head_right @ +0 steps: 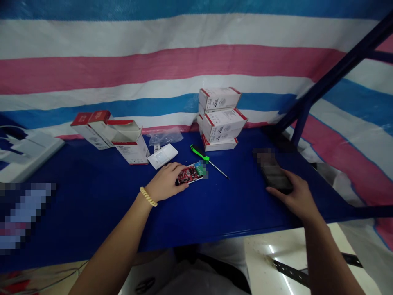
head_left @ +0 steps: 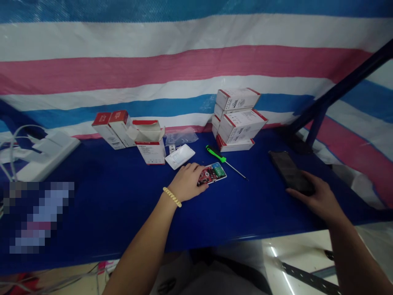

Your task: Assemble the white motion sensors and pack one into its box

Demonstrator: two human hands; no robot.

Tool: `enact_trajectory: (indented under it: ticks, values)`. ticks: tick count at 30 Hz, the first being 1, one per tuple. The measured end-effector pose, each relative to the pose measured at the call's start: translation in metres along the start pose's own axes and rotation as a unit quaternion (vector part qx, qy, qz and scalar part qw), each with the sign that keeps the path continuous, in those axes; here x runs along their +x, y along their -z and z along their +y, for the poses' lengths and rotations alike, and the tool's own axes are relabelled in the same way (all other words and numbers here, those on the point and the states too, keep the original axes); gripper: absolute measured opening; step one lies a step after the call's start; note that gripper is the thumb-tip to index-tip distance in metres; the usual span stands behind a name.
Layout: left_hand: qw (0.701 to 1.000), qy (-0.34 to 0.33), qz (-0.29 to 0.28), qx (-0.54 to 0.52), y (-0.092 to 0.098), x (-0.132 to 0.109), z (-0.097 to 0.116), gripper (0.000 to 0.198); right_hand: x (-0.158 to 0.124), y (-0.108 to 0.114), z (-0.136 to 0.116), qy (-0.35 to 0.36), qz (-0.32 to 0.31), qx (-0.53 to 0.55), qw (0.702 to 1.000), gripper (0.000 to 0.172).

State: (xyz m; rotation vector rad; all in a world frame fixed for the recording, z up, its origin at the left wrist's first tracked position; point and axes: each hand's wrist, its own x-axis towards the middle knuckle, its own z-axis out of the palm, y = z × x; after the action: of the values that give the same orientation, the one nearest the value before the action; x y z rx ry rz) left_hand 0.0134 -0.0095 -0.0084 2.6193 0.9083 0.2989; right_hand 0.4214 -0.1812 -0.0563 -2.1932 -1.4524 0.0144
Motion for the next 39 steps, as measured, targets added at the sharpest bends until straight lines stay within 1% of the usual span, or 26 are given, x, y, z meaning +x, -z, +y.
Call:
enact_trajectory:
  ticks: [3, 6, 9, 17, 19, 21, 23, 25, 27, 30, 32, 35, 39]
  values:
    - [1.0, 0.002, -0.001, -0.004, 0.0, 0.0, -0.001, 0.05, 0.006, -0.004, 0.002, 0.011, 0.011, -0.022, 1.0, 0.086]
    - [1.0, 0.006, -0.003, -0.012, 0.0, 0.0, -0.001, 0.051, 0.008, -0.009, 0.005, 0.036, 0.03, -0.048, 0.998, 0.081]
    - [1.0, 0.007, -0.006, -0.013, 0.0, 0.001, -0.001, 0.051, 0.007, -0.011, 0.008, 0.052, 0.028, -0.059, 0.996, 0.076]
    - [1.0, 0.01, -0.001, -0.015, 0.001, 0.0, 0.001, 0.05, 0.007, -0.011, 0.007, 0.046, 0.026, -0.079, 0.995, 0.079]
    - [1.0, 0.011, -0.001, -0.016, 0.001, 0.001, 0.001, 0.05, 0.008, -0.011, 0.003, 0.015, 0.019, -0.082, 0.996, 0.088]
    - [1.0, 0.011, -0.002, -0.015, 0.002, 0.001, 0.001, 0.05, 0.01, -0.011, -0.001, -0.04, 0.018, -0.092, 0.995, 0.101]
    - [1.0, 0.012, -0.003, -0.016, 0.001, 0.001, 0.001, 0.049, 0.01, -0.011, -0.005, -0.095, 0.019, -0.093, 0.991, 0.111]
    - [1.0, 0.012, -0.004, -0.017, 0.001, 0.001, 0.0, 0.049, 0.01, -0.01, -0.009, -0.139, 0.024, -0.069, 0.988, 0.113]
    - [1.0, 0.01, -0.004, -0.018, 0.001, 0.001, 0.0, 0.049, 0.008, -0.008, -0.013, -0.173, 0.044, -0.032, 0.983, 0.114]
    - [1.0, 0.008, -0.003, -0.018, 0.0, 0.001, -0.001, 0.05, 0.005, -0.004, -0.019, -0.19, 0.084, 0.0, 0.978, 0.116]
    - [1.0, 0.007, -0.004, -0.016, 0.0, 0.0, -0.001, 0.051, 0.005, -0.001, -0.022, -0.191, 0.096, -0.003, 0.977, 0.126]
    - [1.0, 0.007, -0.004, -0.014, 0.0, 0.0, -0.001, 0.052, 0.008, 0.0, -0.024, -0.214, 0.079, 0.0, 0.974, 0.141]
    - [1.0, 0.006, -0.005, -0.016, 0.0, 0.001, -0.001, 0.054, 0.013, -0.001, -0.019, -0.247, 0.041, 0.018, 0.968, 0.14]
